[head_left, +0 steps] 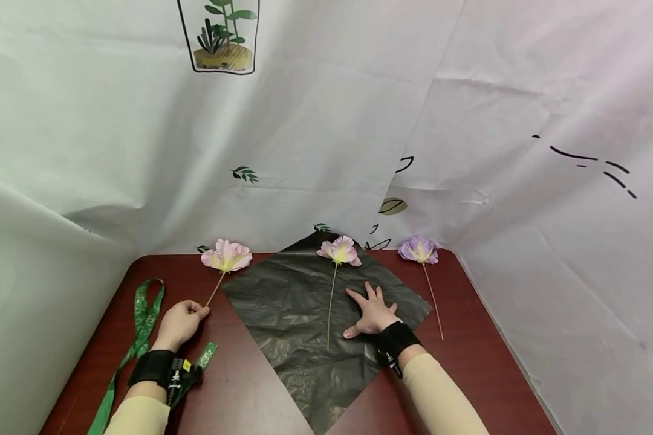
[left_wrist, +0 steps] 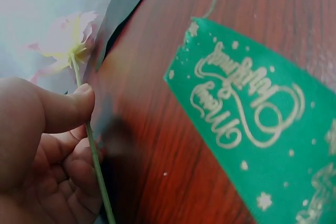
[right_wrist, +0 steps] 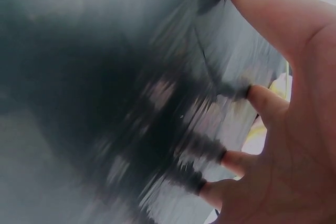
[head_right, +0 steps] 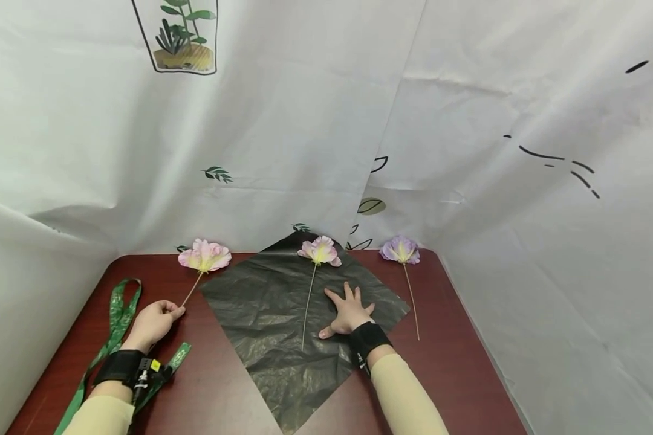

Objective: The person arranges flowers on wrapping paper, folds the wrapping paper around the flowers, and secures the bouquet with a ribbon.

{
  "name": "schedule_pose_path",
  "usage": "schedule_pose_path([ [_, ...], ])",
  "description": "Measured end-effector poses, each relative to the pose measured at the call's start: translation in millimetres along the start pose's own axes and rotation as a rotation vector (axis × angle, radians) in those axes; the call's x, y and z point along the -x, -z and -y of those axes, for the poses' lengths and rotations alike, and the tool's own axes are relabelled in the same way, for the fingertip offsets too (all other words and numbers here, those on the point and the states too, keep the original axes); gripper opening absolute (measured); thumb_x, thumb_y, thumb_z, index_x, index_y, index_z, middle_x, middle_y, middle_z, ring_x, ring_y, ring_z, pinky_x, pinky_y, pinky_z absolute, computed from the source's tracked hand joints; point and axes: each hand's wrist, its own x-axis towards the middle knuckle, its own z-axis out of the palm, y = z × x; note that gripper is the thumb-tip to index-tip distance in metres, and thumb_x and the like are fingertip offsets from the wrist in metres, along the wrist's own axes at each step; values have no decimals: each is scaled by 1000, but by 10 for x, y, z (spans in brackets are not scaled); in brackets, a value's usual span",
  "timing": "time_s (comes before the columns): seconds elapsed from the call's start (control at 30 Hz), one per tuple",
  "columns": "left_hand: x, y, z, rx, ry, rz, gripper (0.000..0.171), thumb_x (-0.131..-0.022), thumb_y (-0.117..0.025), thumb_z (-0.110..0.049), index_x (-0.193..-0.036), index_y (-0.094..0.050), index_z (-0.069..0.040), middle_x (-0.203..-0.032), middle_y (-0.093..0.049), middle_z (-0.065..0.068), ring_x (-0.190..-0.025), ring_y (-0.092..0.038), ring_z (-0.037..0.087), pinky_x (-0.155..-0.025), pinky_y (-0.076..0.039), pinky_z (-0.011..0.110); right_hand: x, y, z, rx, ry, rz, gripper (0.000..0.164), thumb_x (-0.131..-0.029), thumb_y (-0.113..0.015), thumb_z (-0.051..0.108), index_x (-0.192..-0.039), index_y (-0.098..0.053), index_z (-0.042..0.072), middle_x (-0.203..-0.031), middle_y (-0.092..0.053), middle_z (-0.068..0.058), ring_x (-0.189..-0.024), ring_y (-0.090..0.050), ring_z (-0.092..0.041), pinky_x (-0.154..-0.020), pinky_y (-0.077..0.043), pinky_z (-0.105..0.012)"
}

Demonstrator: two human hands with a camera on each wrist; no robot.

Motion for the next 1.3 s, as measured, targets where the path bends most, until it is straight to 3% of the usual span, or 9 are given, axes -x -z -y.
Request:
schedule_pose_path([
  [0.13,16,19,-15,66,25,9,30,-115,-63,-25,-106,-68,3,-88,-62,11,-77,-54,27,-68,-41,38,-15,-40,-33,4,0,5,118,-76,-105,44,-175,-40,30,-185,-8,-23,-168,-1,-55,-115,-11,-94],
  [0.33,16,20,-134,146,13,40,28,-116,-61,-23,-111,-66,4,-89,-68,11,-77,-65,23,-62,-46,37,-2,-29,-35,-4,5,-17,118,-75,-105,43,-174,-43,29,-184,-9,-24,-168,-2,-55,-115,-10,-94],
  [0.53,11,-32,-534,181,-59,17,28,-117,-60,-22,-116,-66,5,-84,-67,9,-77,-69,23,-62,-49,35,-13,-42,-81,-14,5,-16,118,-76,-105,43,-174,-41,29,-184,-8,-23,-168,-1,-55,-115,-8,-94],
  [0.67,44,-122,-840,253,-99,-14,26,-117,-60,-19,-118,-67,6,-84,-66,9,-73,-69,22,-60,-50,32,-18,-51,-94,-21,8,-17,119,-75,-105,46,-174,-41,31,-185,-8,-22,-168,-1,-54,-115,-7,-94],
  [0.8,93,-334,-1066,411,-105,-29,24,-117,-62,-16,-120,-67,6,-86,-68,13,-70,-68,20,-62,-55,31,-2,-43,-67,-30,17,-8,117,-77,-104,47,-174,-41,29,-185,-9,-23,-168,-2,-55,-115,-7,-94],
  [0.97,137,-734,-1254,582,-114,14,22,-115,-63,-11,-122,-67,9,-93,-71,21,-71,-69,16,-66,-59,30,79,20,15,-21,2,10,116,-79,-103,44,-175,-40,28,-185,-9,-22,-169,-3,-52,-118,-9,-92],
  [1.1,145,-1017,-1361,605,-135,58,21,-114,-65,-7,-121,-68,12,-91,-72,20,-71,-70,17,-64,-58,28,88,35,31,-7,-6,15,116,-80,-102,46,-176,-38,30,-185,-7,-20,-169,-2,-51,-119,-10,-91],
  [1.3,119,-1306,-1502,575,-134,123,22,-114,-67,-12,-121,-72,8,-94,-74,19,-74,-70,18,-66,-59,32,65,31,12,17,-14,17,117,-81,-101,48,-176,-36,32,-186,-6,-19,-170,-1,-50,-119,-12,-90],
])
